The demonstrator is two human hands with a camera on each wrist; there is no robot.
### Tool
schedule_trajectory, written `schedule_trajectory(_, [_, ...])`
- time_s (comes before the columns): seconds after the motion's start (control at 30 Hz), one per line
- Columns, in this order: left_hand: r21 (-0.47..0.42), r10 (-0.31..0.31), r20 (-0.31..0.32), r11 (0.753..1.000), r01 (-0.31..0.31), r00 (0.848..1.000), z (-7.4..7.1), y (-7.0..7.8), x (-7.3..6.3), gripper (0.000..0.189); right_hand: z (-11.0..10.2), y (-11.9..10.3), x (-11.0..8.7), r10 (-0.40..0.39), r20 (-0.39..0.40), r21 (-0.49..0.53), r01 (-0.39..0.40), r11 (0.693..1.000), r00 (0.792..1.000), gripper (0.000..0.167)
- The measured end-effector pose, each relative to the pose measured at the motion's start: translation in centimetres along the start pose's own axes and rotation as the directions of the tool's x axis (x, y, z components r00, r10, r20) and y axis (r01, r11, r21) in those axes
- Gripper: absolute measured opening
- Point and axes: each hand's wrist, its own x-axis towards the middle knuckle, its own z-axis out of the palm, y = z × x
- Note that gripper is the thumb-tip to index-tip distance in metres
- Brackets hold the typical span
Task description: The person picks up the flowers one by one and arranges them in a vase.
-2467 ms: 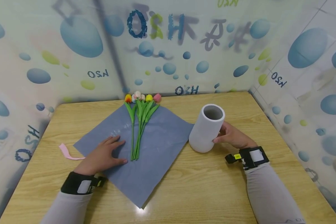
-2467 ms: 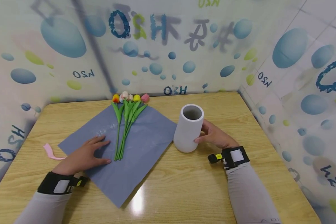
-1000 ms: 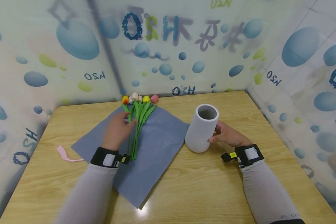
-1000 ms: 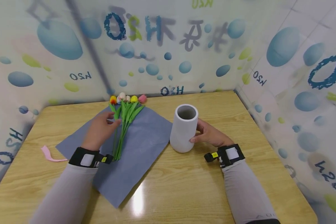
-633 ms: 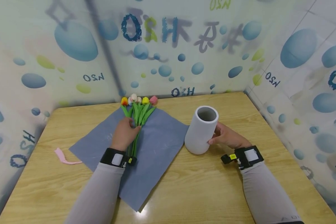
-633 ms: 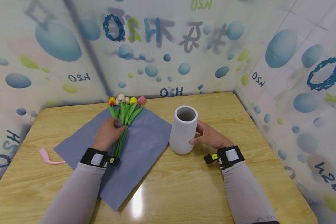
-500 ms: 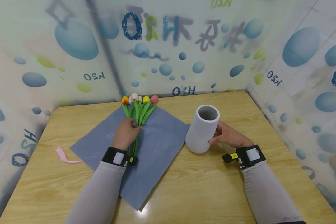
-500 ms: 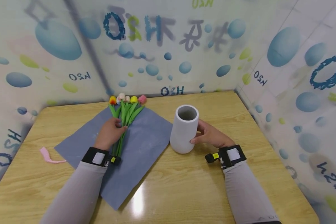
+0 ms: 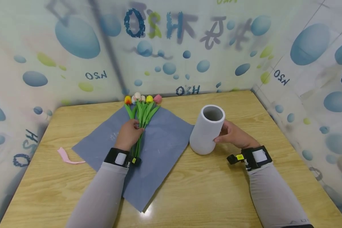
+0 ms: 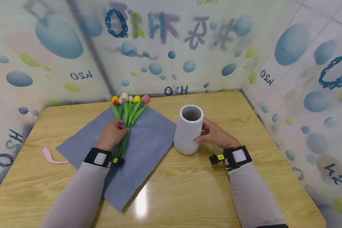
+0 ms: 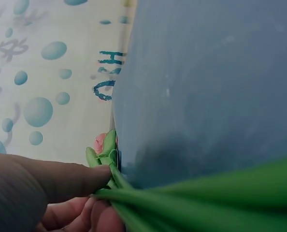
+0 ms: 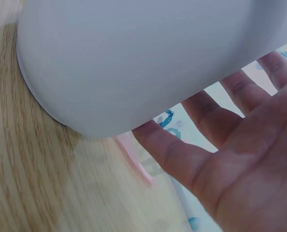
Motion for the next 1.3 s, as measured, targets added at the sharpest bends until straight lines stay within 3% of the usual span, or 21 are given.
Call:
schedule_trajectory(0.53, [-0.013,0.019,-0.037,1.000,-0.019,0.999,-1.2,0.3,-0.3,0.042,0.0,-0.2,0.2,-0.019,0.018,0.025,0.018,1.000,1.000,0.081])
schedule_trajectory(0.73, [-0.038,0.021,-0.067,0.999,-0.024,0.998,-2.0,1.2,-1.0,0.040,-0.1,-0.1,0.2,-0.026,0.021,0.031,0.026,0.999,0.999,0.081])
schedule_trajectory(0.93, [-0.066,0.065,-0.125,0.995,-0.074,0.990,-2.9,2.5,-2.2,0.041,-0.2,0.1,0.1,-0.021,0.017,0.025,0.020,0.999,1.000,0.082])
schedule_trajectory(1.17, [-0.208,0.069,-0.153,0.973,-0.101,0.986,-3.8,4.4,-3.6,0.043,-0.2,0.2,0.1,-0.012,0.016,0.014,0.012,1.000,1.000,0.081])
schedule_trajectory(1.3, [-0.320,0.060,-0.155,0.941,-0.107,0.986,-3.9,5.2,-3.9,0.041,-0.1,0.3,0.0,0.012,0.008,0.017,-0.012,1.000,1.000,0.082])
